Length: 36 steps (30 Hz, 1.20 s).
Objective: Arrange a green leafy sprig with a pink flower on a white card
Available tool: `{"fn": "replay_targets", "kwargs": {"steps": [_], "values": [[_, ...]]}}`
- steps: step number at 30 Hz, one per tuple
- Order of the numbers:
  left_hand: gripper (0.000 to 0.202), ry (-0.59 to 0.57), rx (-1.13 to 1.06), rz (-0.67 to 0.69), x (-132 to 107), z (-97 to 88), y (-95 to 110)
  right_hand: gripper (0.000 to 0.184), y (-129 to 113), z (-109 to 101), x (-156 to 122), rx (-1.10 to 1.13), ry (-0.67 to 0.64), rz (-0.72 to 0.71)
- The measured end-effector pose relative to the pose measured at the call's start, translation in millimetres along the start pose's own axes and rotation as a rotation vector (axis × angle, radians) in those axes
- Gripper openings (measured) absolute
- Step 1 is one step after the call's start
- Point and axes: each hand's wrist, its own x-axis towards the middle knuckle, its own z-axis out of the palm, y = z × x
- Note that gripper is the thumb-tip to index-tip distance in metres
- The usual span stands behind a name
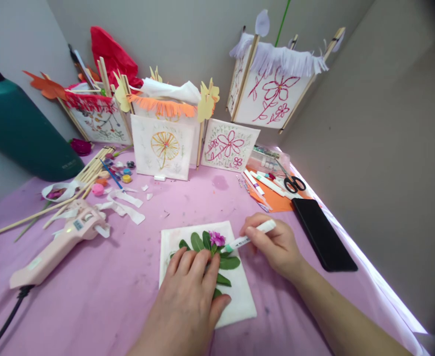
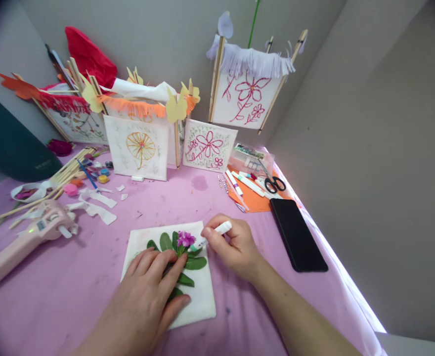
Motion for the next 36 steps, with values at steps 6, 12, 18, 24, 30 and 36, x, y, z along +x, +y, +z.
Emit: {"fn": "replay_targets", "kwargs": {"steps": [6,12,18,24,30,36], "values": [[0.049,-0.008,-0.007,-0.005,1,0.9,0,0.026,-3,-8,3,-0.067,0.081,-0.169],[0.047,0.011,0.024,0.014,-1,2.9,-1,0.028,-22,-14,9,-0.11,-0.296,-0.244],[0.048,-0.015,0.025,0.007,-1,1.9,0,0.028,-34,-10,11,0.003,-0.109,-0.251],[0.048,-0.046,0.045,0.004,1,0.2,1,0.016,-27,-5,9,-0.522,-0.383,-0.303],[0.048,-0.033,0.071,0.011,2,0.4,0,0.038,-15,7,0,-0.805,-0.574,-0.247],[0.046,-0.024,0.065,0.006,-1,1.5,0,0.037,-14,8,0,-0.865,-0.518,-0.219]]}}
